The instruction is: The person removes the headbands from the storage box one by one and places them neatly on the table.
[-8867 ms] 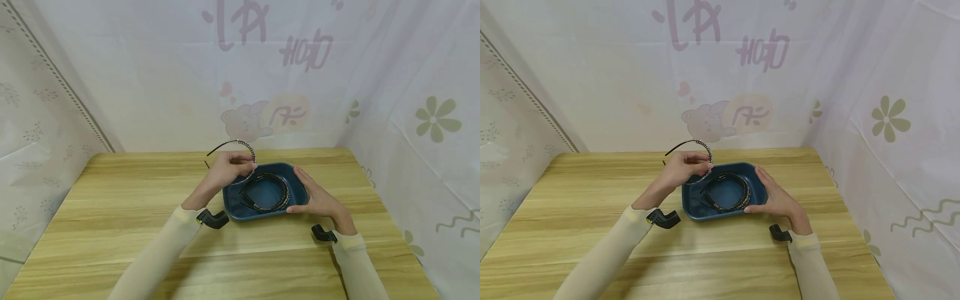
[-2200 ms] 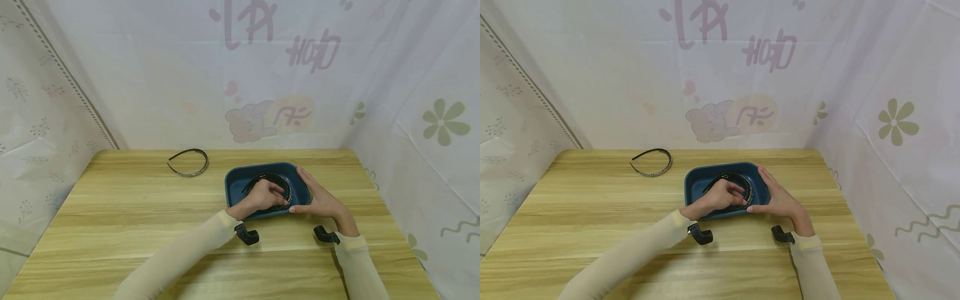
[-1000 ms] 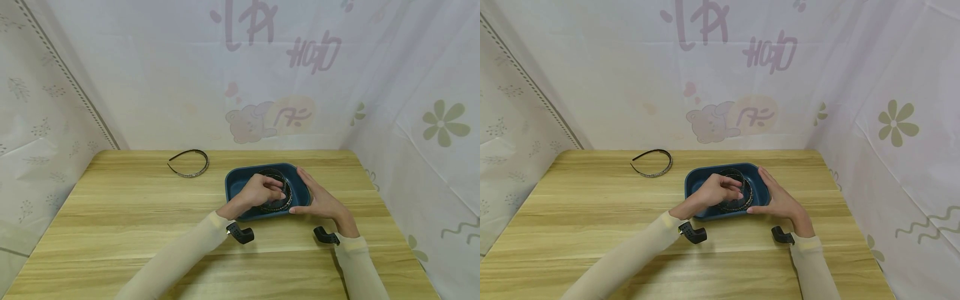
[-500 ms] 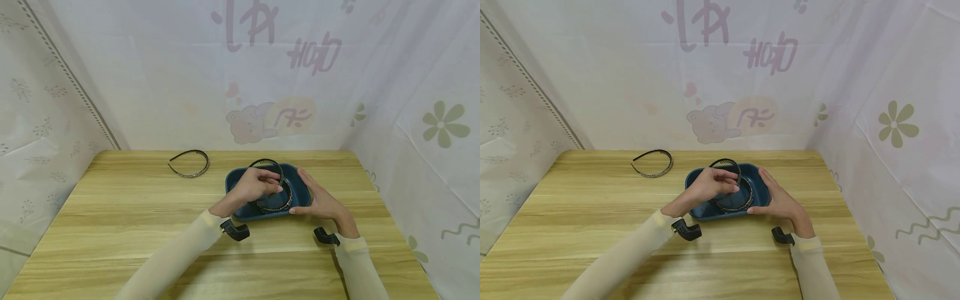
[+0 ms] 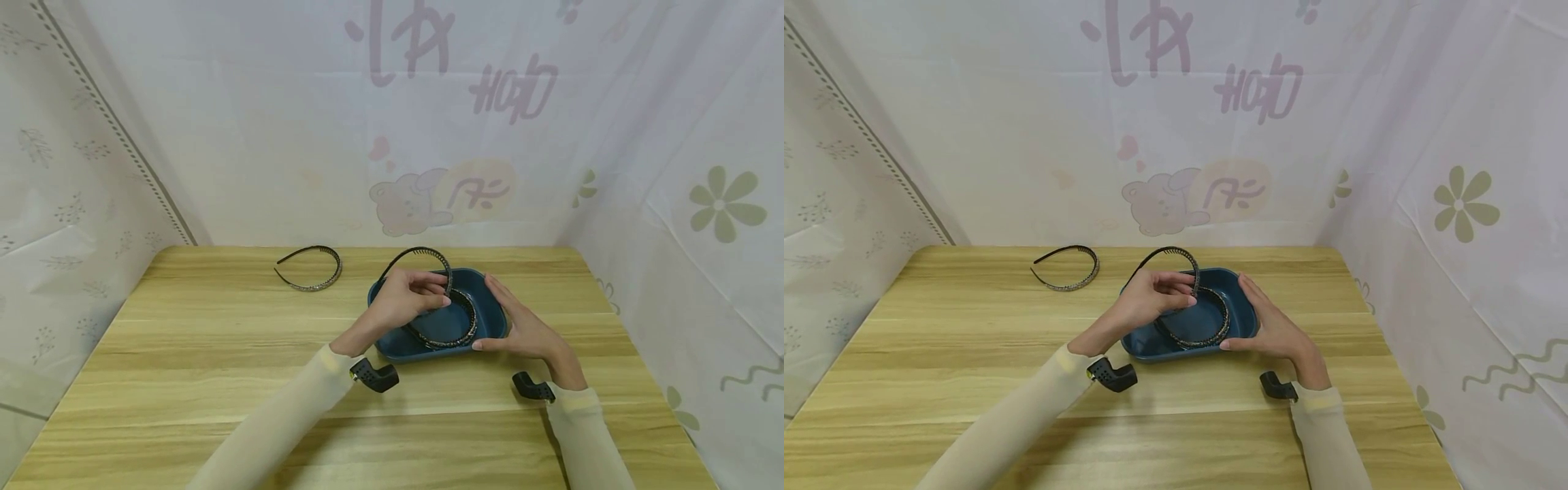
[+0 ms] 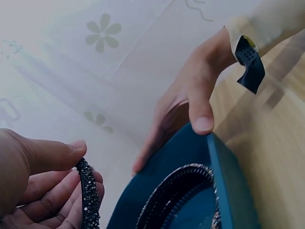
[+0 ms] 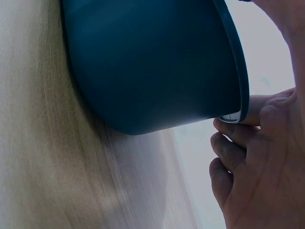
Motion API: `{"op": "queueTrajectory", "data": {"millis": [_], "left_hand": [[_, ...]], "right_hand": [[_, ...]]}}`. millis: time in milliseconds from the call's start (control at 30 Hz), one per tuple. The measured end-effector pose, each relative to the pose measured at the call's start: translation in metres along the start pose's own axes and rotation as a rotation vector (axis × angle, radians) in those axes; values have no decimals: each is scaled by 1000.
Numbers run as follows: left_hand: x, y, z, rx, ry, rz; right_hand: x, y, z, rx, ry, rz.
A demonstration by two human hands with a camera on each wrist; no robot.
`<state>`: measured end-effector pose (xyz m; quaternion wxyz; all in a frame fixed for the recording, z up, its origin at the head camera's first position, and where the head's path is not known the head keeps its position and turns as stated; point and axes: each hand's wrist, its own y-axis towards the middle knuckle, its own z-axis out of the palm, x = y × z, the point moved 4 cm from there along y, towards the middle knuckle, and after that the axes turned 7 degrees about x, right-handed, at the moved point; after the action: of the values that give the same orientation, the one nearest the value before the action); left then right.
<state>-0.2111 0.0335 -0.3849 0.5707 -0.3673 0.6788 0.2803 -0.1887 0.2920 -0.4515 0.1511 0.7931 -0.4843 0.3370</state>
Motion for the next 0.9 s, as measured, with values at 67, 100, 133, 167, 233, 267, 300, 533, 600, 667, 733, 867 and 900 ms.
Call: {"op": "queueTrajectory", "data": {"millis": [67, 100, 133, 167, 233, 267, 300, 533, 600, 667, 733, 867, 900], "left_hand": [[0, -2, -4, -20, 12, 1], [0, -2, -6, -31, 15, 0], [0, -3, -9, -40, 20, -1], [0, -4, -11, -51, 25, -3], [1, -5, -17, -70, 36, -3], [1, -6, -19, -79, 39, -5], [1, -6, -23, -88, 43, -7], [3, -12, -43, -135, 35, -23], [4, -14, -48, -149, 35, -24], [4, -16, -54, -166, 38, -26], [5, -17, -59, -183, 41, -27], [10, -21, -70, -214, 53, -32], [11, -22, -73, -221, 57, -31]], "right_hand": [[0, 0, 0, 1, -2, 3], [0, 0, 0, 2, -2, 5], [0, 0, 0, 1, -4, 5], [0, 0, 0, 1, -6, 5], [0, 1, 0, -1, -6, 4], [0, 1, 0, -2, -7, 3], [0, 1, 0, -3, -8, 1], [1, 0, 0, 0, -13, 3], [2, -1, 0, 3, -13, 8], [2, -1, 0, 4, -16, 13], [1, -1, 0, 5, -20, 16], [1, -1, 0, 5, -22, 10], [1, 0, 0, 6, -22, 7]]}}
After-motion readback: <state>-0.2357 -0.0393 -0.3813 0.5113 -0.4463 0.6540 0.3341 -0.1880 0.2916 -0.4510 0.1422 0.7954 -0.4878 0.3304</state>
